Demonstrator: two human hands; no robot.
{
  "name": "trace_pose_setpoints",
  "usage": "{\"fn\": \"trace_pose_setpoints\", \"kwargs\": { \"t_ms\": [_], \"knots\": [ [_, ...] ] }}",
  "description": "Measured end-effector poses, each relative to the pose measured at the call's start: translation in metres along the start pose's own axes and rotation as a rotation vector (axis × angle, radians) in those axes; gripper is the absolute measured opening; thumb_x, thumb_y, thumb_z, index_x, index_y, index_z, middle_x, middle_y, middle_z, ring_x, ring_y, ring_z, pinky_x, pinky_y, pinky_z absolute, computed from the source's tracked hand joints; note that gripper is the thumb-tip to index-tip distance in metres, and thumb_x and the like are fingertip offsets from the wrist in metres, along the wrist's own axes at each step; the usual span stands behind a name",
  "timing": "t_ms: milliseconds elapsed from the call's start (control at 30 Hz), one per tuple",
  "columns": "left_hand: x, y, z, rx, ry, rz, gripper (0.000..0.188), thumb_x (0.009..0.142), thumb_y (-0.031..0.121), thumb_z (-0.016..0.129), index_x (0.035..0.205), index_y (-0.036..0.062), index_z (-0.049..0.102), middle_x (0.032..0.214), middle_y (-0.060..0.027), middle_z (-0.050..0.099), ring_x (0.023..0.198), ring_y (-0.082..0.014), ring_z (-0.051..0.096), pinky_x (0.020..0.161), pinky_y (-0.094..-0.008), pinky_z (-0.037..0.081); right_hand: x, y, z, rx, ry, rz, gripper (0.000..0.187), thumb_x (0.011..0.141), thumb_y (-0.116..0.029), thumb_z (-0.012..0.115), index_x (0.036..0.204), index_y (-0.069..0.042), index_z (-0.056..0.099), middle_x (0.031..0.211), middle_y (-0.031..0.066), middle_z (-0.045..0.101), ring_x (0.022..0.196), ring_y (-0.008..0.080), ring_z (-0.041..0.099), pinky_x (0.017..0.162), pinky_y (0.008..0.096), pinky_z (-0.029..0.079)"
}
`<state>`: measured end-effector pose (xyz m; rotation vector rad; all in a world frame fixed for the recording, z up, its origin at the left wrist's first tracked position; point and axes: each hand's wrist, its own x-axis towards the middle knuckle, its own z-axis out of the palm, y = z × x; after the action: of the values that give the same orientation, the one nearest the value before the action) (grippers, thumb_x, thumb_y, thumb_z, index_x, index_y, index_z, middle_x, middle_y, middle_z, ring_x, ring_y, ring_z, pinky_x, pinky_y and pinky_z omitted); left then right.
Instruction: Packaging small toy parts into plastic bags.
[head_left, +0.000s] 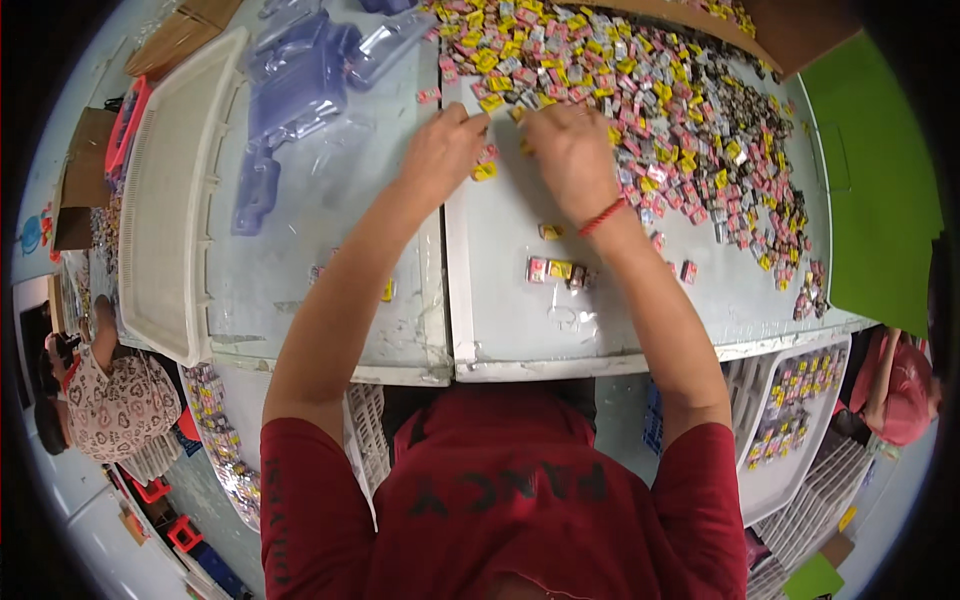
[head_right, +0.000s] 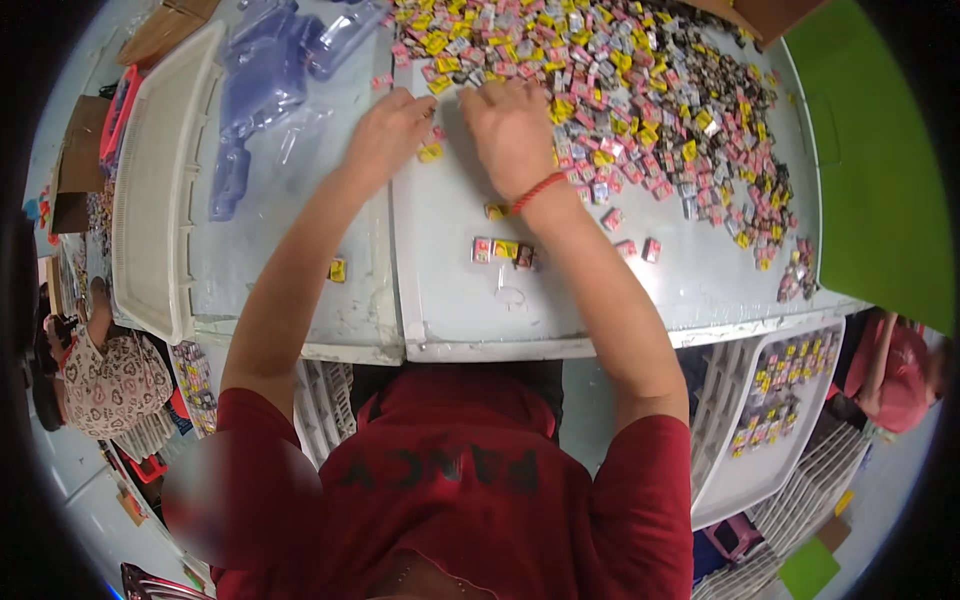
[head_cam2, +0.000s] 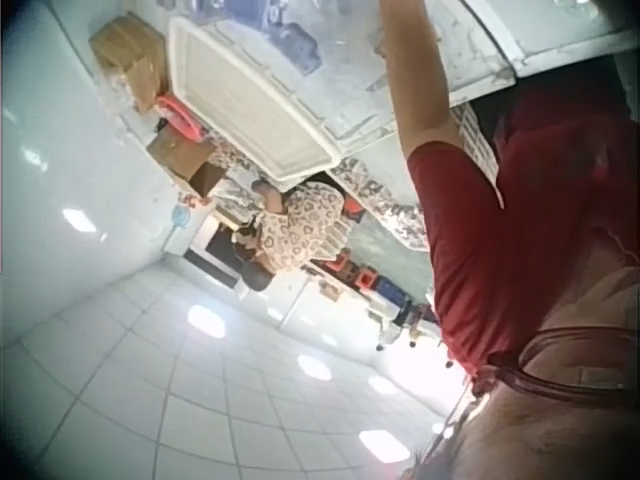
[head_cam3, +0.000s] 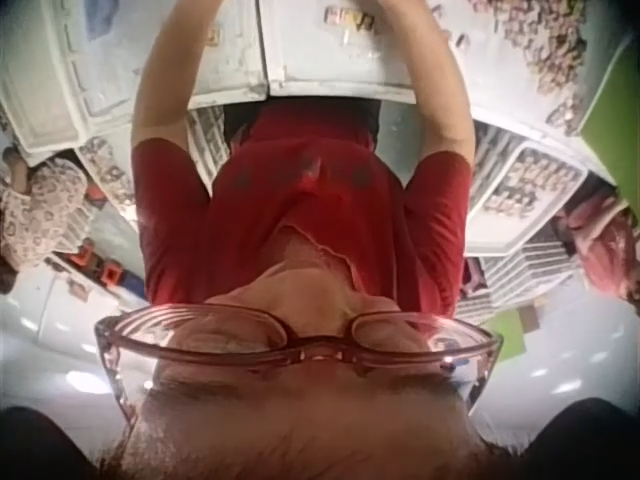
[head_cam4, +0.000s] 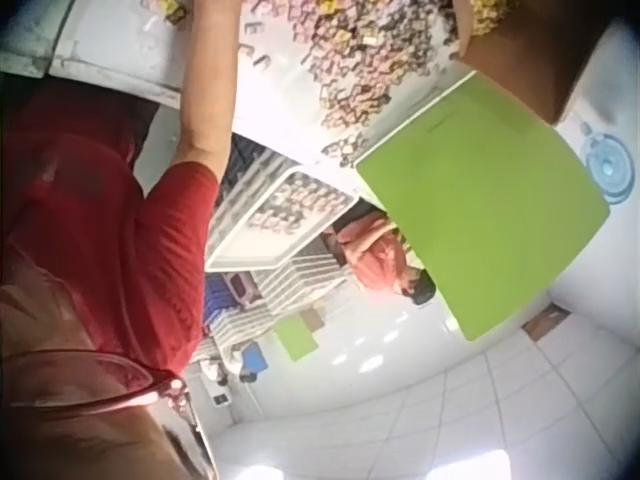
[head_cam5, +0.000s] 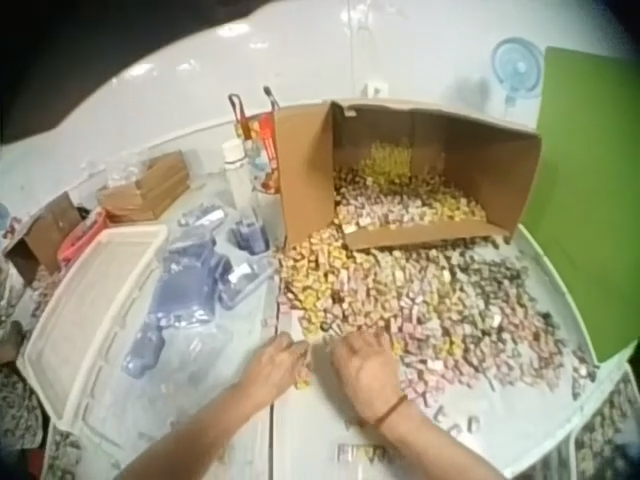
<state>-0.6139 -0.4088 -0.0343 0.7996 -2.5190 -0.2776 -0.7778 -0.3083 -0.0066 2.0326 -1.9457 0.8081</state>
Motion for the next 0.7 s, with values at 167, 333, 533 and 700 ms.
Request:
{"fn": "trace_pose_setpoints", "kwargs": {
  "t_ms": [167,333,533,700],
  "knots": [
    [-0.005,-0.011,-0.013,-0.203,-0.131,0.006,0.028,0.085,0.009,0.062,0.113,0.0032,0.063,0.102,-0.0137,0.062,0.089,-0.0297,0.062,0.077,-0.0369,0.050,-0.059,0.015,-0.060,0.435,0.014,0.391,0.028,0.088,-0.008,0.063,0.115,-0.004,0.063,0.091,0.0078,0.067,0.080,0.0184,0.063,0.071,0.0285,0.048],
    [-0.012,0.001,-0.015,-0.145,-0.081,0.088,0.024,0.086,0.009,0.062,0.109,0.0018,0.062,0.104,-0.0130,0.062,0.089,-0.0298,0.063,0.077,-0.0357,0.050,-0.132,0.018,-0.091,0.828,-0.204,0.780,0.028,0.093,-0.010,0.060,0.119,0.000,0.061,0.092,0.0024,0.063,0.081,0.0060,0.054,0.073,0.0204,0.045],
    [-0.041,0.067,-0.025,-0.316,0.054,0.116,0.023,0.083,0.016,0.068,0.102,0.0044,0.062,0.102,-0.0112,0.062,0.098,-0.0284,0.060,0.082,-0.0363,0.050,-0.166,-0.008,-0.095,0.656,0.015,0.757,0.026,0.092,-0.008,0.061,0.117,0.000,0.061,0.090,0.0030,0.063,0.079,0.0092,0.057,0.073,0.0236,0.047],
    [-0.066,0.154,0.002,-0.318,-0.013,0.356,0.028,0.078,0.013,0.071,0.103,0.0035,0.061,0.102,-0.0102,0.061,0.097,-0.0274,0.060,0.083,-0.0375,0.050,-0.174,-0.020,-0.081,0.347,0.139,0.596,0.017,0.084,-0.006,0.067,0.099,-0.004,0.062,0.085,0.0088,0.064,0.080,0.0222,0.060,0.079,0.0339,0.045]
  ]
}}
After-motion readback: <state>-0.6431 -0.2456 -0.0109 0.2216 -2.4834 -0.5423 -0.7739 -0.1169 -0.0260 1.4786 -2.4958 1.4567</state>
